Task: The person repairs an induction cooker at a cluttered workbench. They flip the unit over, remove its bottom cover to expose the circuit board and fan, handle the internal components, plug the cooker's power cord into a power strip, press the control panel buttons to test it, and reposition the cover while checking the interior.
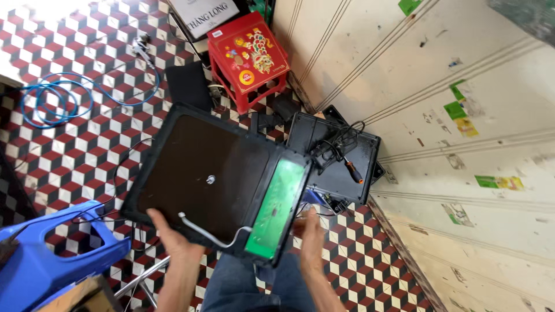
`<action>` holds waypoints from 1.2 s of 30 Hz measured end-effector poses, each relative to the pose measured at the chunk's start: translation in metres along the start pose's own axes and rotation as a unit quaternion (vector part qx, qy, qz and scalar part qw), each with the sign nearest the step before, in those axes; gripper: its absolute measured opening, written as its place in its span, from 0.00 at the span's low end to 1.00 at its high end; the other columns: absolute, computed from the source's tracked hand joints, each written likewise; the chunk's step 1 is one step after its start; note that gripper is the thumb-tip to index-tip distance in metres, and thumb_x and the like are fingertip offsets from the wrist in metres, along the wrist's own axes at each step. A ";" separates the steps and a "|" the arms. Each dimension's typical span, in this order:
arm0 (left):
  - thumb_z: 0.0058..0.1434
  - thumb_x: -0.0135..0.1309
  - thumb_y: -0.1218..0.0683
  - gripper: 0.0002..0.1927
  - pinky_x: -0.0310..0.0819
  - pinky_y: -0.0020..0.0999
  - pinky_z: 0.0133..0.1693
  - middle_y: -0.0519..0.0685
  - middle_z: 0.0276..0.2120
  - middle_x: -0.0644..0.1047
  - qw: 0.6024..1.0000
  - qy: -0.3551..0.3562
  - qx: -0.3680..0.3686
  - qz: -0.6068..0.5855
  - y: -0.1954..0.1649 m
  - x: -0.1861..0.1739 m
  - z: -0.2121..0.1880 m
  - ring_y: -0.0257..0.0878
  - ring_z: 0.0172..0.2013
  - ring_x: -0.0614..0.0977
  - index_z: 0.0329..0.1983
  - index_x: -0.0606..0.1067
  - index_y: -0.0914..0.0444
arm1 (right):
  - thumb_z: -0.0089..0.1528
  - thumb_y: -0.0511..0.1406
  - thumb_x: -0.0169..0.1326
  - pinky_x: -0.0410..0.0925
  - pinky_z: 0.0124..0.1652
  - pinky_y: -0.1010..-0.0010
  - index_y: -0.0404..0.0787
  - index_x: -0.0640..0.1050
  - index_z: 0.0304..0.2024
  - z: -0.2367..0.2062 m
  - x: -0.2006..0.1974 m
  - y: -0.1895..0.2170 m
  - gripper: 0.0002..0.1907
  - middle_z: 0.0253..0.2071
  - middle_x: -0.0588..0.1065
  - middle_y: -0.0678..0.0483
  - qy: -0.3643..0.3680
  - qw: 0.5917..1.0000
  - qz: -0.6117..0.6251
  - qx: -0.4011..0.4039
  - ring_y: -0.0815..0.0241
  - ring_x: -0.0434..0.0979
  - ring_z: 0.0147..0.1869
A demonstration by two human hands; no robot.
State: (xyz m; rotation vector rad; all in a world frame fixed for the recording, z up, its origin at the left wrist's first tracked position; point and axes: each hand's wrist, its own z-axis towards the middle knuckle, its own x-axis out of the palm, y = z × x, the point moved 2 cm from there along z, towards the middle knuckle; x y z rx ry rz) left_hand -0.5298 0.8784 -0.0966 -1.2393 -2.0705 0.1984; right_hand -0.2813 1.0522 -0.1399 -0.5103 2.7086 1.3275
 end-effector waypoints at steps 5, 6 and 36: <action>0.58 0.46 0.26 0.42 0.62 0.49 0.66 0.42 0.68 0.69 0.990 -0.039 0.063 0.121 -0.035 0.000 0.057 0.45 0.65 0.70 0.71 0.64 0.50 | 0.58 0.55 0.68 0.60 0.61 0.60 0.29 0.60 0.67 0.160 -0.012 0.026 0.51 0.64 0.64 0.42 -0.181 0.981 -0.055 -0.037 0.49 0.66 0.66; 0.59 0.46 0.26 0.42 0.63 0.48 0.66 0.42 0.68 0.69 0.988 -0.052 0.054 0.133 -0.038 -0.004 0.062 0.44 0.65 0.70 0.71 0.64 0.50 | 0.55 0.56 0.69 0.58 0.63 0.58 0.31 0.58 0.69 0.187 -0.007 0.028 0.55 0.67 0.62 0.41 -0.207 0.975 -0.060 -0.060 0.46 0.64 0.69; 0.61 0.47 0.29 0.43 0.69 0.55 0.60 0.51 0.62 0.72 0.982 -0.179 0.002 0.059 -0.092 0.058 0.158 0.49 0.62 0.74 0.72 0.62 0.59 | 0.47 0.39 0.71 0.70 0.49 0.68 0.32 0.75 0.56 0.231 0.157 0.242 0.37 0.49 0.80 0.49 0.034 0.983 -0.111 -0.145 0.58 0.79 0.49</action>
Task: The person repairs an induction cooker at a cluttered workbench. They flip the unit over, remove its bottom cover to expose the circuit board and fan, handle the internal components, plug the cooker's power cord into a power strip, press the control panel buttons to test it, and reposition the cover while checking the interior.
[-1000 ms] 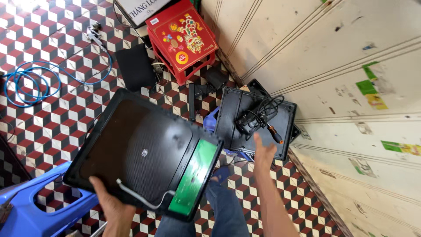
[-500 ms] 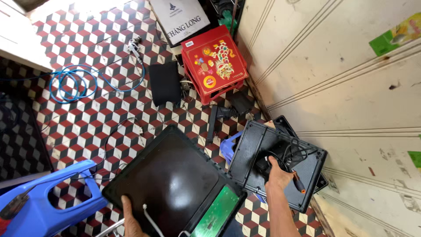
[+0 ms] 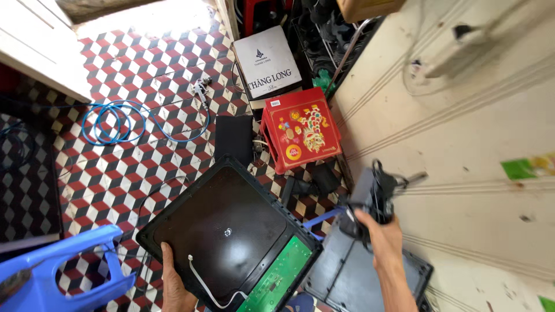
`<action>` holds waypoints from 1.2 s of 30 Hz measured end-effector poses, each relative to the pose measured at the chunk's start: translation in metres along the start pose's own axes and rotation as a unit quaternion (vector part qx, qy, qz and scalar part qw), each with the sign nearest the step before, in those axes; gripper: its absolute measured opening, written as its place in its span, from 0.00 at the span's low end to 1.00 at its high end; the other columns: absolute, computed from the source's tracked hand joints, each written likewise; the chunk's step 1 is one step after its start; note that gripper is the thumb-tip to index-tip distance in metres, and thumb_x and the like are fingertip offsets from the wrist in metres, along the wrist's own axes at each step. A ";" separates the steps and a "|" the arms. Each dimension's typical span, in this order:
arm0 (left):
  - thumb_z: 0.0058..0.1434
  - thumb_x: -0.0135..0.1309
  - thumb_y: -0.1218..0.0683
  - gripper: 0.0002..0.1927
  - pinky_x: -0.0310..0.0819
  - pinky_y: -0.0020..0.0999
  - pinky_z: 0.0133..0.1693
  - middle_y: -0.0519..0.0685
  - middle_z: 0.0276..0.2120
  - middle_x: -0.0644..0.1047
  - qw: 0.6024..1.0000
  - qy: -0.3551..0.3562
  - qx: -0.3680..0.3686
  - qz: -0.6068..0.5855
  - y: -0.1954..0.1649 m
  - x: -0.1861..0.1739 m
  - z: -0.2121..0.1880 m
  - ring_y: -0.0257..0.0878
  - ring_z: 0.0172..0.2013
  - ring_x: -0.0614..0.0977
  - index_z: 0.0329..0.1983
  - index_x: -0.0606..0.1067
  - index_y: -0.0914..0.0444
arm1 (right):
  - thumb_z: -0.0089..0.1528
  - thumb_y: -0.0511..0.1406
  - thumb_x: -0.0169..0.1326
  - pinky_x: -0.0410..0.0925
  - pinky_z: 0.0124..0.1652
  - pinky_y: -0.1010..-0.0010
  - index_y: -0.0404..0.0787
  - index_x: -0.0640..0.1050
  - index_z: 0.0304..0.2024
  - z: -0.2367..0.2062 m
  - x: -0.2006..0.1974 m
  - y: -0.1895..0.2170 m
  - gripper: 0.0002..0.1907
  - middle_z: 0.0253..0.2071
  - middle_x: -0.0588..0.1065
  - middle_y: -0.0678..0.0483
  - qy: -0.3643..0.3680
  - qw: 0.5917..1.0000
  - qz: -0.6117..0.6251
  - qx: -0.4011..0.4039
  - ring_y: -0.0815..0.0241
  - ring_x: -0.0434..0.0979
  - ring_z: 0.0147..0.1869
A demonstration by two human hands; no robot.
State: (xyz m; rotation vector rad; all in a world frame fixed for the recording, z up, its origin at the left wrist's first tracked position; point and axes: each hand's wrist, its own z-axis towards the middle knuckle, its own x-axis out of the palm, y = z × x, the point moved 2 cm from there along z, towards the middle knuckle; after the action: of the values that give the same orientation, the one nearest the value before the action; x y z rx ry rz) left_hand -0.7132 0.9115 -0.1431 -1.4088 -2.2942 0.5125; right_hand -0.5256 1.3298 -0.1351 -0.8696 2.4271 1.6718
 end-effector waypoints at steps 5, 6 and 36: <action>0.59 0.49 0.30 0.42 0.70 0.49 0.57 0.49 0.60 0.75 0.996 0.075 -0.048 -0.007 -0.039 0.079 0.094 0.48 0.56 0.75 0.69 0.68 0.60 | 0.47 0.41 0.71 0.71 0.51 0.66 0.30 0.74 0.56 0.101 0.130 0.037 0.39 0.50 0.79 0.47 -0.008 0.999 -0.037 0.032 0.55 0.79 0.51; 0.59 0.49 0.29 0.42 0.70 0.48 0.56 0.48 0.60 0.76 0.995 0.084 -0.056 0.010 -0.048 0.105 0.118 0.47 0.56 0.76 0.68 0.69 0.59 | 0.46 0.41 0.71 0.72 0.50 0.65 0.30 0.74 0.56 0.119 0.149 0.044 0.39 0.50 0.79 0.47 -0.018 0.998 -0.031 0.042 0.54 0.79 0.50; 0.63 0.61 0.37 0.29 0.70 0.33 0.35 0.46 0.38 0.79 0.829 0.245 0.202 0.461 0.083 0.453 0.346 0.34 0.34 0.73 0.52 0.78 0.67 | 0.50 0.46 0.71 0.64 0.63 0.52 0.32 0.53 0.72 0.250 0.323 0.058 0.58 0.68 0.65 0.31 -0.011 0.929 -0.307 -0.208 0.32 0.68 0.67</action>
State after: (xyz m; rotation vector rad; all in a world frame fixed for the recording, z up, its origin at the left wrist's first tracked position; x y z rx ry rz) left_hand -1.0148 1.3194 -0.4157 -2.0400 -0.9230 0.7283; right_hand -0.8880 1.4317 -0.3046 -1.4547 1.5320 1.9029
